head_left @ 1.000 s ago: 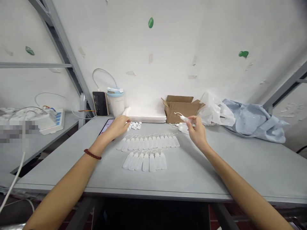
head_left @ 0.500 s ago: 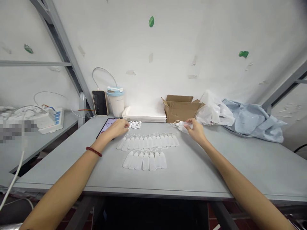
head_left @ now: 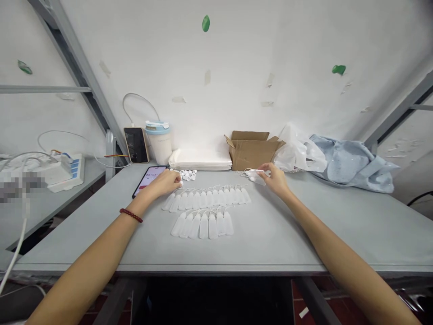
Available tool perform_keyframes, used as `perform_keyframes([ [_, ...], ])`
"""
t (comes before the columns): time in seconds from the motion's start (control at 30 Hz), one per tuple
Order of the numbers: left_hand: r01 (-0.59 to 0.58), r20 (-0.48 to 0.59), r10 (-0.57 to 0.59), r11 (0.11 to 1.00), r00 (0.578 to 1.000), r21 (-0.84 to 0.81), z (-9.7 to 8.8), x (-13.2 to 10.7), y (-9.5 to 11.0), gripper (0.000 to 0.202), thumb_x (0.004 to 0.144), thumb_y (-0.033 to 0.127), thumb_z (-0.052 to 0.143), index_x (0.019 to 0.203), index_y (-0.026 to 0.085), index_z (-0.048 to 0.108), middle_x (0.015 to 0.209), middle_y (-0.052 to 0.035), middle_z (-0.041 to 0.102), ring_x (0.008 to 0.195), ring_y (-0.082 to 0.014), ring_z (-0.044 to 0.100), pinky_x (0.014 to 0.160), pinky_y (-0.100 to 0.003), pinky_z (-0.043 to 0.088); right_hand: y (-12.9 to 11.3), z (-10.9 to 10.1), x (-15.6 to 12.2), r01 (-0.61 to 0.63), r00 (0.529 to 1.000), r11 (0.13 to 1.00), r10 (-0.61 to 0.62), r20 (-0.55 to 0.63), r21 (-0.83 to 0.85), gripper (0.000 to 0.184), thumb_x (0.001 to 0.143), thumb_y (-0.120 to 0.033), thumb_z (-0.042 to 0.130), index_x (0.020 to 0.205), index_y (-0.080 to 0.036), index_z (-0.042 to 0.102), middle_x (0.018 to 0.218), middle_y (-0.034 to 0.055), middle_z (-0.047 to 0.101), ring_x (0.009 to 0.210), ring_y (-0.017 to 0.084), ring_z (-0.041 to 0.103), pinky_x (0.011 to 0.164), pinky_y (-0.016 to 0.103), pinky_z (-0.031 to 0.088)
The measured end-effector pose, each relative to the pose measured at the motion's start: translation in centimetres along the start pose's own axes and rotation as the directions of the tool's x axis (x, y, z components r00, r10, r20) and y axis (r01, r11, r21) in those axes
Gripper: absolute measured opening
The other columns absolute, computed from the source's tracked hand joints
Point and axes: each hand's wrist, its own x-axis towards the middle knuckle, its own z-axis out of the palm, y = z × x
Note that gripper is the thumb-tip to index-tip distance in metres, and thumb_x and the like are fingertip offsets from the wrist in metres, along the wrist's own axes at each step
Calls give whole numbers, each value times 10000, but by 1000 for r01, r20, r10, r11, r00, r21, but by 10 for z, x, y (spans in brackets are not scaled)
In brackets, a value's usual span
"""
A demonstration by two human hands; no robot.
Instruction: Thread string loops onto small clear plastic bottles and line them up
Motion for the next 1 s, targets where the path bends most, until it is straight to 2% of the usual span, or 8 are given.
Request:
perform_keyframes([
  [0.13,-67,-93,71,997,993,38,-9,-3,10,206,750,291,477,772,155,629,849,-95,676,854,-251,587,739,-321,417,-27,-11,-6,50,993,997,-44,-108,50,143,773,-317,517,812,-189,567,860,77,675,813,207,606,748,352,448],
  [0.2,-85,-188,82,996,979,-4,-14,-5,19,216,769,316,474,814,157,614,889,-85,663,901,-245,566,761,-321,418,-43,-16,-12,70,996,994,-65,-63,89,139,781,-319,523,773,-186,563,766,57,664,701,176,596,677,312,447],
  [0.3,-95,-258,65,990,964,-106,-17,-10,37,211,780,347,492,811,166,596,859,-62,648,867,-222,562,729,-308,426,-63,-16,-24,27,969,984,-69,237,177,140,796,-312,509,761,-180,540,599,4,601,538,131,541,552,255,417],
  [0.37,-120,-266,71,978,961,-169,-16,-13,49,202,784,352,504,809,169,588,848,-49,642,831,-204,566,712,-300,430,-71,-13,-32,20,891,990,-81,447,140,127,796,-284,496,731,-181,529,563,-13,567,510,118,511,508,234,381],
  [0.47,-174,-244,119,961,962,-214,-11,-17,63,174,786,334,510,808,178,583,859,-40,639,828,-194,568,705,-296,433,-75,-9,-38,60,803,998,-56,594,12,98,780,-252,496,709,-184,504,573,-17,548,523,115,482,486,225,338],
  [0.73,-187,-221,133,953,966,-240,-10,-20,70,143,786,304,505,801,180,574,858,-34,635,850,-193,559,718,-302,435,-62,-7,-34,25,808,982,91,583,-189,152,767,-295,507,855,-174,480,615,9,597,530,135,503,482,238,325],
  [0.87,-186,-195,137,949,971,-256,-11,-21,75,142,784,303,503,791,178,569,848,-34,634,853,-194,555,724,-305,430,-59,-7,-32,18,783,981,108,613,-195,222,759,-355,498,632,-174,511,526,24,583,470,125,477,441,238,302],
  [1.0,-197,-168,156,943,973,-266,-7,-22,80,163,791,328,501,797,181,571,829,-30,630,840,-191,550,696,-299,420,-62,-9,-32,11,753,986,103,650,-169,356,732,-342,489,422,-181,422,388,1,492,371,90,381,388,229,257],
])
